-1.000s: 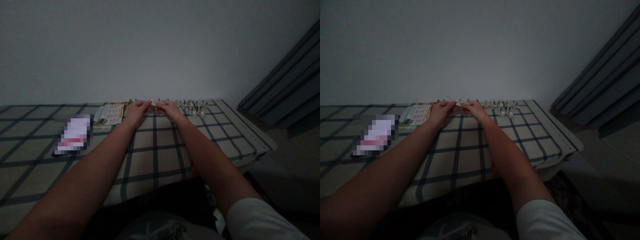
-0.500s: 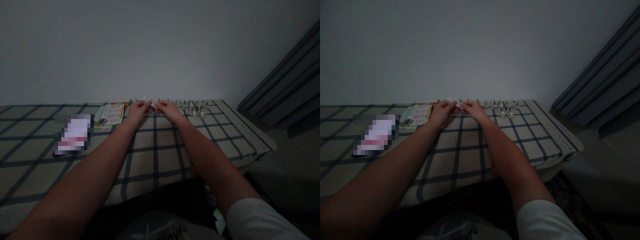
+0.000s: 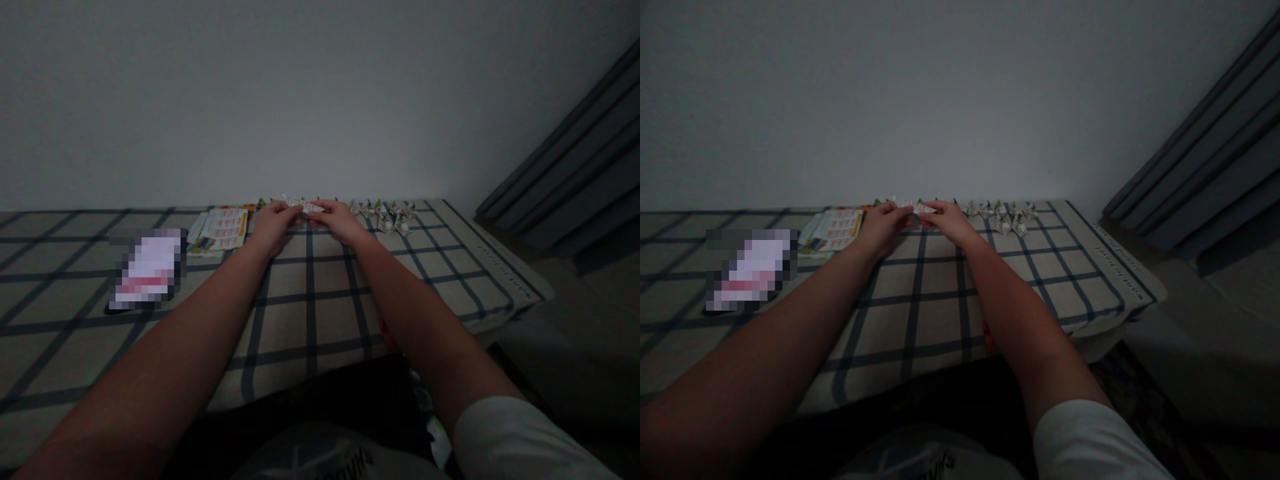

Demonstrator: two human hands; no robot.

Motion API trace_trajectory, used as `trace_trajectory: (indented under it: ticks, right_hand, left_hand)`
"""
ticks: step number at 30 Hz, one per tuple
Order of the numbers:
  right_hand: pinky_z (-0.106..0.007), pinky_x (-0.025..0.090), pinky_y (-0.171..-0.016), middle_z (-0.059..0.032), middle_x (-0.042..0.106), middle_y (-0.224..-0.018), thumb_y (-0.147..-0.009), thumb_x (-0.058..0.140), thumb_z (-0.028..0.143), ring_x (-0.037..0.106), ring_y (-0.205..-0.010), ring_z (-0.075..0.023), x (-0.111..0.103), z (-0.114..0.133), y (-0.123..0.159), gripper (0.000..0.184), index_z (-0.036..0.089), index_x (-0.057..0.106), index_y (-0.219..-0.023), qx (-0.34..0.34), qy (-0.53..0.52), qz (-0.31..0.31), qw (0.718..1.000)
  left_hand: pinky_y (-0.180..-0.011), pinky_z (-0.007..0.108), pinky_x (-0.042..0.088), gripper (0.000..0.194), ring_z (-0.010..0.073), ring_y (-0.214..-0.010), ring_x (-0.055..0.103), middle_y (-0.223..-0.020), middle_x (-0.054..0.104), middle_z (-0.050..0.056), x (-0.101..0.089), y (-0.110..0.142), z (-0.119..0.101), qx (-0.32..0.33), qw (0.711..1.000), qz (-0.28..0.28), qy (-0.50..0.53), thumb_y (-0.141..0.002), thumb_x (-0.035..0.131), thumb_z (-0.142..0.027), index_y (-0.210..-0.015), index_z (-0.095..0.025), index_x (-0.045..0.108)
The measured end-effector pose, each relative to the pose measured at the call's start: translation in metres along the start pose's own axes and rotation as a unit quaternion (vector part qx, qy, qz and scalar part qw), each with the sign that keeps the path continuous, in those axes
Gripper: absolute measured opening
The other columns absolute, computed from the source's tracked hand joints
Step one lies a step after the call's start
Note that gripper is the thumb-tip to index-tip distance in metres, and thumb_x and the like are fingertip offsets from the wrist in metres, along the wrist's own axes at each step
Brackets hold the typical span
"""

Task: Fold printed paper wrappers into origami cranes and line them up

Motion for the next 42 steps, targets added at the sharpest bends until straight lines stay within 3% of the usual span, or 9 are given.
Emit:
trace_trajectory:
  ticks: [5, 10, 17, 23, 28, 33, 38, 42]
  right_hand:
    - [-0.023, 0.052, -0.067, 0.0005, 0.069, -0.079, -0.078, 0.072, 0.014, 0.059, -0.064, -0.0097, -0.001, 0.004, 0.001, 0.013, 0.017, 0.071, -0.090, -0.011, 0.035, -0.003, 0.999]
    - [-0.023, 0.050, -0.065, 0.0017, 0.065, -0.075, -0.080, 0.071, 0.017, 0.059, -0.062, -0.0096, 0.001, 0.005, 0.003, 0.008, 0.018, 0.063, -0.082, -0.024, 0.067, -0.021, 0.997]
    - [-0.023, 0.048, -0.066, 0.0037, 0.062, -0.071, -0.081, 0.072, 0.030, 0.058, -0.065, -0.0104, -0.001, 0.001, 0.000, 0.018, 0.019, 0.058, -0.081, -0.063, 0.097, -0.027, 0.993]
    - [-0.025, 0.051, -0.069, 0.0012, 0.066, -0.082, -0.078, 0.077, 0.032, 0.059, -0.070, -0.0111, 0.001, -0.001, 0.000, 0.021, 0.019, 0.061, -0.085, -0.057, 0.082, -0.012, 0.995]
    - [-0.026, 0.052, -0.068, -0.0004, 0.065, -0.078, -0.087, 0.068, 0.042, 0.060, -0.069, -0.0124, 0.002, -0.001, 0.002, 0.025, 0.019, 0.061, -0.082, -0.030, 0.092, -0.016, 0.995]
    - [-0.026, 0.047, -0.068, -0.0015, 0.065, -0.075, -0.088, 0.068, 0.045, 0.057, -0.072, -0.0141, 0.000, 0.004, 0.004, 0.029, 0.017, 0.066, -0.080, -0.059, 0.171, -0.037, 0.983]
    - [-0.024, 0.044, -0.064, 0.0006, 0.061, -0.068, -0.090, 0.064, 0.040, 0.055, -0.066, -0.0126, 0.002, 0.003, 0.004, 0.027, 0.016, 0.064, -0.077, -0.052, 0.174, -0.015, 0.983]
    - [-0.023, 0.044, -0.064, 0.0024, 0.061, -0.069, -0.087, 0.062, 0.029, 0.056, -0.064, -0.0113, 0.002, -0.002, 0.003, 0.013, 0.016, 0.061, -0.085, -0.051, 0.168, -0.015, 0.984]
  left_hand:
    - [-0.057, 0.021, 0.043, 0.033, 0.0100, -0.058, 0.057, -0.062, 0.060, -0.003, 0.001, 0.000, 0.003, 0.017, 1.000, 0.014, -0.019, -0.068, 0.084, -0.037, -0.066, -0.018, 0.057]
    - [-0.064, 0.023, 0.051, 0.033, 0.0114, -0.064, 0.063, -0.068, 0.065, -0.002, 0.003, 0.000, 0.005, 0.020, 1.000, 0.017, 0.010, -0.065, 0.088, -0.036, -0.071, -0.017, 0.061]
    - [-0.075, 0.025, 0.057, 0.035, 0.0107, -0.070, 0.065, -0.081, 0.071, 0.004, 0.007, 0.004, 0.002, -0.053, 0.992, 0.058, 0.103, -0.072, 0.086, -0.042, -0.082, -0.015, 0.067]
    - [-0.077, 0.024, 0.056, 0.016, 0.0099, -0.071, 0.066, -0.081, 0.072, 0.003, 0.006, 0.005, -0.004, -0.074, 0.990, 0.038, 0.116, -0.078, 0.078, -0.026, -0.077, -0.015, 0.067]
    - [-0.079, 0.027, 0.057, 0.011, 0.0119, -0.074, 0.068, -0.080, 0.072, 0.002, 0.007, 0.006, -0.002, -0.050, 0.994, 0.042, 0.089, -0.074, 0.075, -0.025, -0.077, -0.015, 0.070]
    - [-0.077, 0.031, 0.059, 0.016, 0.0163, -0.078, 0.069, -0.086, 0.074, 0.004, 0.008, 0.006, -0.001, -0.033, 0.995, 0.045, 0.077, -0.075, 0.066, -0.025, -0.086, -0.016, 0.073]
    - [-0.080, 0.034, 0.058, 0.030, 0.0175, -0.079, 0.069, -0.089, 0.075, 0.005, 0.007, 0.005, 0.001, -0.033, 0.998, 0.034, 0.044, -0.078, 0.059, -0.024, -0.103, -0.016, 0.073]
    - [-0.086, 0.035, 0.056, 0.030, 0.0208, -0.088, 0.068, -0.097, 0.076, 0.005, 0.003, 0.002, 0.007, 0.040, 0.995, 0.067, -0.069, -0.078, 0.065, -0.031, -0.102, -0.016, 0.075]
Point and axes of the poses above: each hand's wrist, its own y-axis away from the middle knuckle, its own x-axis out of the palm, z = x × y, the point moved 2 cm from there along -y, towards the middle knuckle
